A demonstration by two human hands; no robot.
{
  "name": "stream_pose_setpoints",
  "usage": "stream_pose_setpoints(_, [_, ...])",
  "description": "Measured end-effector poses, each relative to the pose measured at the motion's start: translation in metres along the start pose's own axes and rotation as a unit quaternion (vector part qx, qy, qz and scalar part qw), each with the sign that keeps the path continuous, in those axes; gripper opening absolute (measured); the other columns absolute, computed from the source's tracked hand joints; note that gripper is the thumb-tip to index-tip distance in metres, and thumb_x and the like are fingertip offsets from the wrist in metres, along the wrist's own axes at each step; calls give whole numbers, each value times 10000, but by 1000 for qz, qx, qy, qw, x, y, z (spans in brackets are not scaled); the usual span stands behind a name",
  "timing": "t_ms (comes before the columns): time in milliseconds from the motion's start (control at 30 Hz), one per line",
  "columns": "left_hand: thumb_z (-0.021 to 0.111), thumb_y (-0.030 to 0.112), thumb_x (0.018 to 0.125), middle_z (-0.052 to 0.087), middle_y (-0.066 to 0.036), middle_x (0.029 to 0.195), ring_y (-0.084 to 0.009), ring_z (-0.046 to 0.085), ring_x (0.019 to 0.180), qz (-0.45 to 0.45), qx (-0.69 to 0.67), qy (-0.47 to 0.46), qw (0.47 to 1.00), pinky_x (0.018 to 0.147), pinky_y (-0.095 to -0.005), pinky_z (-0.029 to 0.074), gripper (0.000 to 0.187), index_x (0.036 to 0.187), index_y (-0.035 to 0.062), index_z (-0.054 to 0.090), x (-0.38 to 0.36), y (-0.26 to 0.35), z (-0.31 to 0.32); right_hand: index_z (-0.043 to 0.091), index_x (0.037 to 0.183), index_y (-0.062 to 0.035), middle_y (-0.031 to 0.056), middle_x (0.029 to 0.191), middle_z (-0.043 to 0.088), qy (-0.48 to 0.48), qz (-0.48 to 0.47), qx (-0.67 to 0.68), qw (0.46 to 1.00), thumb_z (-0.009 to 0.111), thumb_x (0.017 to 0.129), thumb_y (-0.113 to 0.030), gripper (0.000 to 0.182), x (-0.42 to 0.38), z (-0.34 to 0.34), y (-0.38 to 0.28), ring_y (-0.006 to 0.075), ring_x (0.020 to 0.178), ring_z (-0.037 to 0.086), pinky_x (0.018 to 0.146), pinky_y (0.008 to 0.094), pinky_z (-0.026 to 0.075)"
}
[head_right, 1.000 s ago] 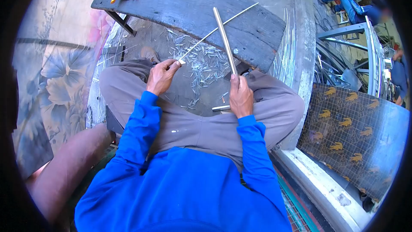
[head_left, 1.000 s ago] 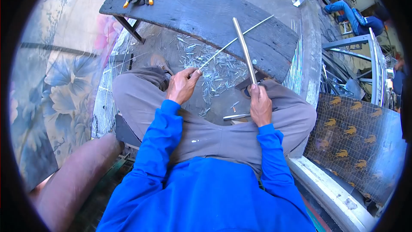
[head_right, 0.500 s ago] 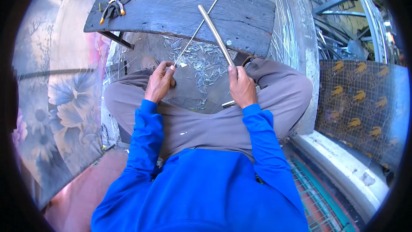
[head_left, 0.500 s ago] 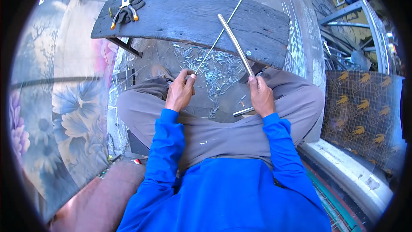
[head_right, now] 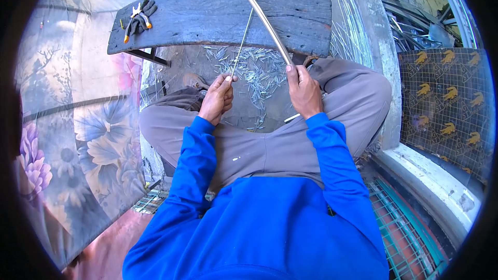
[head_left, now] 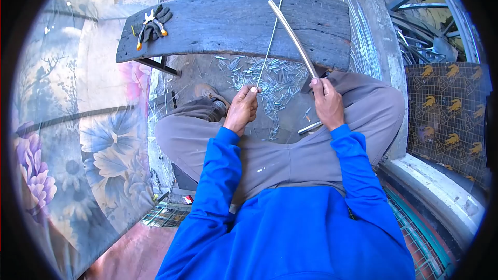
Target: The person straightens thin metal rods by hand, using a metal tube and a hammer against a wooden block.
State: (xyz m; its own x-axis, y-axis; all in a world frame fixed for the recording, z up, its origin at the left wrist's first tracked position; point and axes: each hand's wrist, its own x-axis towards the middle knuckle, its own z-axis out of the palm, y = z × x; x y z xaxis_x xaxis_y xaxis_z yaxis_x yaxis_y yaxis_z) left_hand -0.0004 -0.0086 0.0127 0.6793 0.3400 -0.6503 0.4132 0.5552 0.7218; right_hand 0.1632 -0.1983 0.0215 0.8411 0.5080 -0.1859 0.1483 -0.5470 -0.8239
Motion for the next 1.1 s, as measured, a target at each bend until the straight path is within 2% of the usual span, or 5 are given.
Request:
stream_pose_setpoints(300, [471,308,1040,280,76,596,-33,203,446,19,-102,17,994,404,-220,169,189,1077,144,556,6,-12,-6,572,947,-29,223,733,601,-41,-19,-46,998,464,1015,-420,411,-2,4,3,471,746,586,635,505,430])
stream_pose_setpoints(600, [523,332,1018,349,90,642,-12,290,543,180,89,123,972,474,-215,231,299,1105,66,627,19,-29,-9,581,1029,-44,170,765,631,67,-182,46,980,495,1024,-302,273,-25,1,-20,364,668,629,608,423,476])
stream_pose_setpoints(733, [523,319,1011,392,62,676,-42,342,599,169,114,129,970,530,-234,295,315,1102,36,630,13,-19,-3,549,982,-31,229,806,628,-112,-20,-156,981,457,1031,-352,337,-14,9,-4,458,719,602,633,500,460])
stream_pose_setpoints(900, [497,309,1013,482,21,718,-74,391,616,146,127,126,973,577,-262,364,322,1086,23,625,10,-20,3,507,951,-39,256,790,618,-74,-56,-83,992,414,1033,-402,384,-25,2,-16,508,758,581,645,569,430])
stream_pose_setpoints(1100, [492,322,1023,320,77,602,-36,283,520,129,63,102,984,453,-243,228,296,1078,58,614,17,-11,3,501,941,-37,278,784,612,-93,-41,-135,986,408,1032,-422,407,-12,12,-1,526,798,573,649,582,406])
